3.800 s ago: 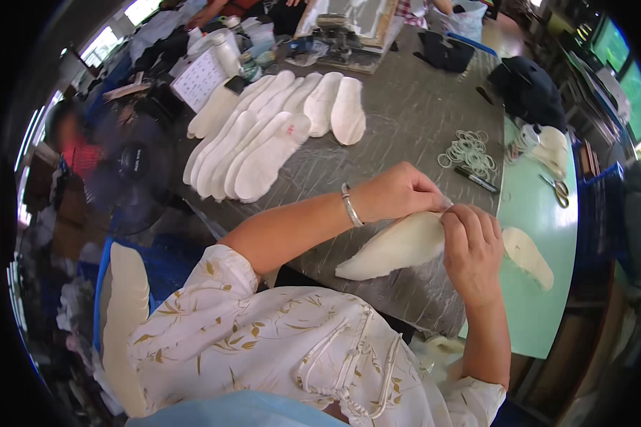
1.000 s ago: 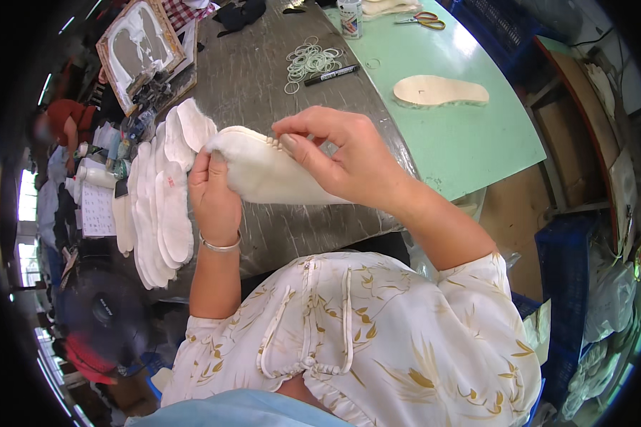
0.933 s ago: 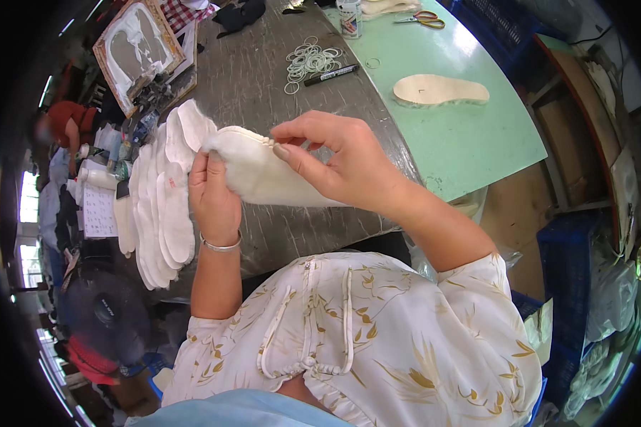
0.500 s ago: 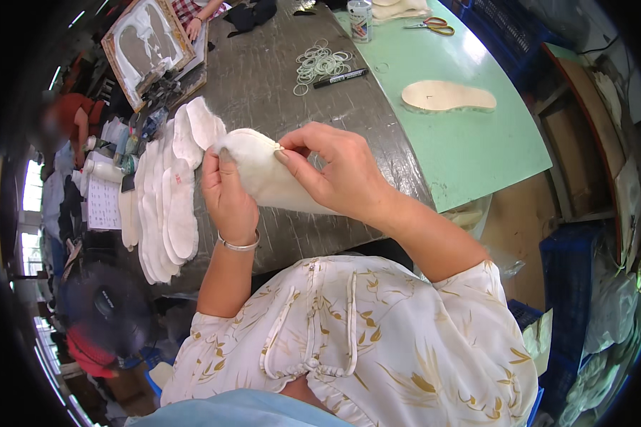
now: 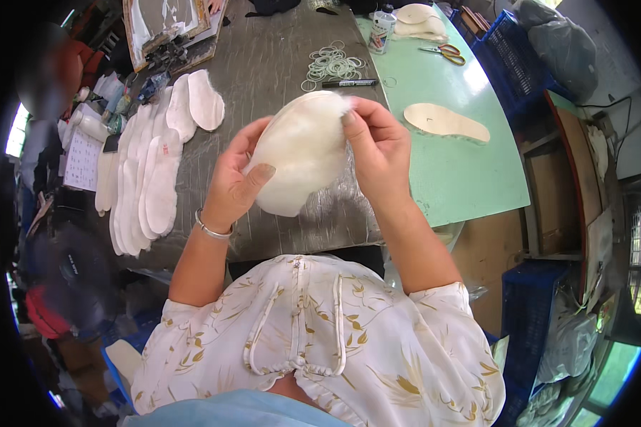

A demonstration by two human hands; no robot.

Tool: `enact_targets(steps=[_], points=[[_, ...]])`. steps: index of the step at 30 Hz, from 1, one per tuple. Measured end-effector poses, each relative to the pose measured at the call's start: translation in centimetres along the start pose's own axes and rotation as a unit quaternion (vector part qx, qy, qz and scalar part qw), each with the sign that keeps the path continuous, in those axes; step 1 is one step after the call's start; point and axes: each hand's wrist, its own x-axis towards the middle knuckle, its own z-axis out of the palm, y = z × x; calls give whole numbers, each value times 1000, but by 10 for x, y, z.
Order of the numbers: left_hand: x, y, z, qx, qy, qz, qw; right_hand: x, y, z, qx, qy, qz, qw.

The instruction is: The recorder is inspecting and organizing shoe insoles in a manufacturing setting.

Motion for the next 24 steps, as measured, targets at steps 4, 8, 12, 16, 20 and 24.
enact_targets(steps=[4, 8, 12, 16, 20, 24], points=[[-22, -5, -14, -6, -27, -97, 995, -2, 26, -16, 115, -12, 19, 993], [-26, 1, -19, 104, -15, -46, 993, -1, 39, -38, 94, -47, 95, 990], [-25, -2, -26, 243, -24, 7, 970, 8, 22, -37, -164, -53, -14, 985], [-23, -8, -30, 315, -46, 13, 948, 11, 8, -17, -351, -226, -86, 905], [-27, -14, -35, 347, -66, 3, 936, 7, 34, -21, -385, -279, -40, 879], [-39, -25, -38, 393, -65, -10, 917, -5, 62, -23, -304, -255, 54, 916]])
